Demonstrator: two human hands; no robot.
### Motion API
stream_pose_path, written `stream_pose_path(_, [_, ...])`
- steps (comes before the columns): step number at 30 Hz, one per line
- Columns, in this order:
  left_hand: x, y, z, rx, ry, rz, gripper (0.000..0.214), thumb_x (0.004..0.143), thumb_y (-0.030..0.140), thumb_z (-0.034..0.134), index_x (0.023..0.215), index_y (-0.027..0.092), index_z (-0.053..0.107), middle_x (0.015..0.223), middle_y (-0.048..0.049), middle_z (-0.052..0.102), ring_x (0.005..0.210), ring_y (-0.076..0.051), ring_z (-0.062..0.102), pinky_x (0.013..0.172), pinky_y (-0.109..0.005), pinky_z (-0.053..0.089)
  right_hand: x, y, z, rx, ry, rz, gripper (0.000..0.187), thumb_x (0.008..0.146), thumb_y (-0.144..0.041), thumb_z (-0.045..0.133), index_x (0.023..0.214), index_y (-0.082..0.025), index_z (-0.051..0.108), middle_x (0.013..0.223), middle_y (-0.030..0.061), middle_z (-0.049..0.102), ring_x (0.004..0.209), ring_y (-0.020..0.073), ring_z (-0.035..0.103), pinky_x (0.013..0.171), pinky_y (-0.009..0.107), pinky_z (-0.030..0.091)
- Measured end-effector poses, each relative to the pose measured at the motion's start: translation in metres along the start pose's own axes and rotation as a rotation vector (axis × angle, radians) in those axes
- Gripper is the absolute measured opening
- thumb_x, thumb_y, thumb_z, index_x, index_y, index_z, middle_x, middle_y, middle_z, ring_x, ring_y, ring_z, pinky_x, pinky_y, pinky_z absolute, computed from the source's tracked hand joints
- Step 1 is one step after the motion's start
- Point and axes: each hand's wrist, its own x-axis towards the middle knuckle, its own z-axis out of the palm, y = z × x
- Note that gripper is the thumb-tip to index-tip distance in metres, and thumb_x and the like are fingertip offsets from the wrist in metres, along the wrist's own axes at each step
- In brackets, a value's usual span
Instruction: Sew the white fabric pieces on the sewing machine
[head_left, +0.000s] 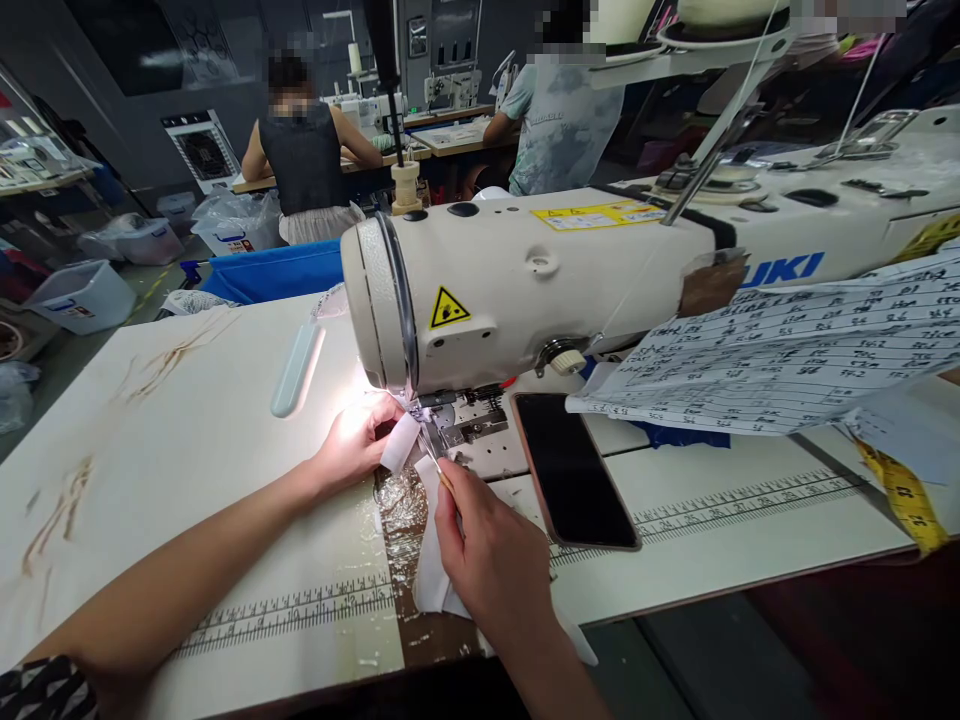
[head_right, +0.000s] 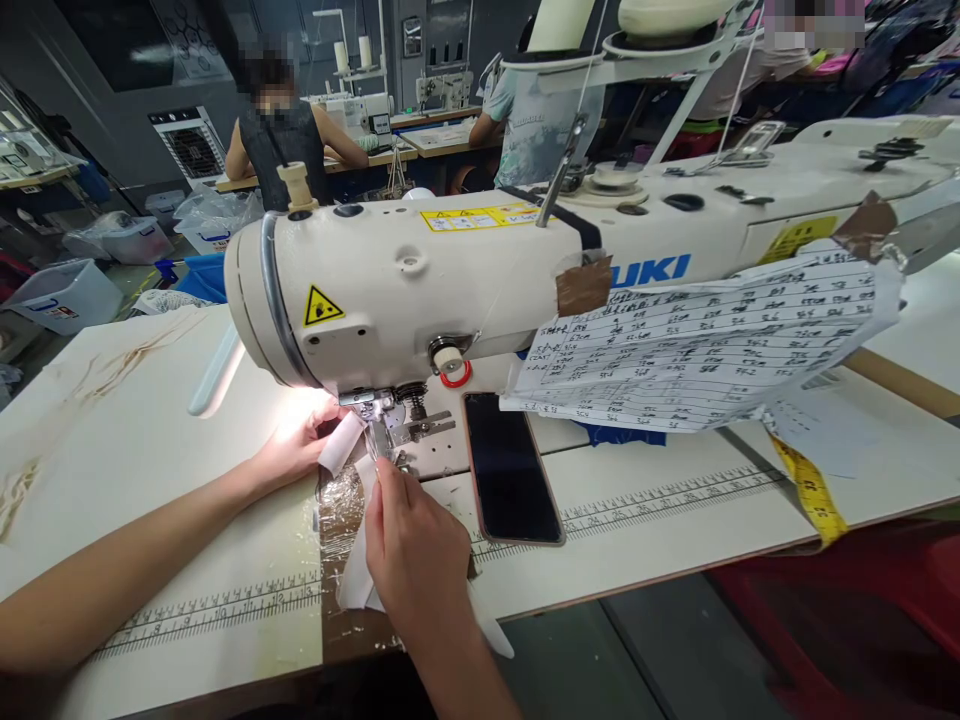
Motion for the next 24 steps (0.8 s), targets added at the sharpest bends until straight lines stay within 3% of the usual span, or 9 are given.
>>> stream_pose_path(6, [-0.0002, -0.0035, 0.0007, 0.103, -0.058, 0.057, 0.014, 0.091, 0.033, 0.057, 0.092, 0.019, 0.061, 0.089, -0.0060, 0.064, 0.084, -0.021, 0.061, 0.076, -0.034, 0.052, -0.0013, -0.0012, -0.0003, -0.022, 0.038, -0.024, 0.028, 0.101, -0.017, 0.040, 0.107, -0.016, 0.068, 0.084, 0.0025, 0.079, 0.061, 0.0120, 0.070, 0.055, 0.024, 0.044])
stream_pose_path(10, [-0.0001, -0.0048, 0.0024, 0.165, -0.065, 0.056, 0.008, 0.088, 0.025, 0.058, 0.094, 0.020, 0.060, 0.084, -0.0053, 0.062, 0.081, -0.023, 0.060, 0.075, -0.036, 0.051, -0.0016, -0.0019, -0.0002, -0.051, 0.045, -0.038, 0.031, 0.103, -0.018, 0.038, 0.108, -0.015, 0.068, 0.083, 0.0015, 0.079, 0.061, 0.0122, 0.071, 0.055, 0.024, 0.045])
stream_pose_path(18, [0.0006, -0.0088, 0.0042, -0.057, -0.011, 0.001, 0.022, 0.094, 0.036, 0.057, 0.082, 0.018, 0.062, 0.084, -0.0056, 0.065, 0.080, -0.020, 0.060, 0.073, -0.032, 0.051, 0.0005, -0.0023, -0.0019, -0.085, 0.051, -0.035, 0.033, 0.104, -0.019, 0.035, 0.105, -0.016, 0.068, 0.079, 0.0016, 0.078, 0.054, 0.0120, 0.068, 0.050, 0.026, 0.043])
stream_pose_path(24, [-0.0003, -0.0065, 0.0036, -0.086, -0.002, -0.014, 0.023, 0.094, 0.036, 0.056, 0.082, 0.018, 0.062, 0.086, -0.0065, 0.066, 0.080, -0.019, 0.061, 0.072, -0.031, 0.053, 0.0007, -0.0028, -0.0002, -0.069, 0.049, -0.023, 0.032, 0.103, -0.018, 0.035, 0.104, -0.016, 0.067, 0.081, 0.0016, 0.078, 0.059, 0.0118, 0.070, 0.054, 0.024, 0.044])
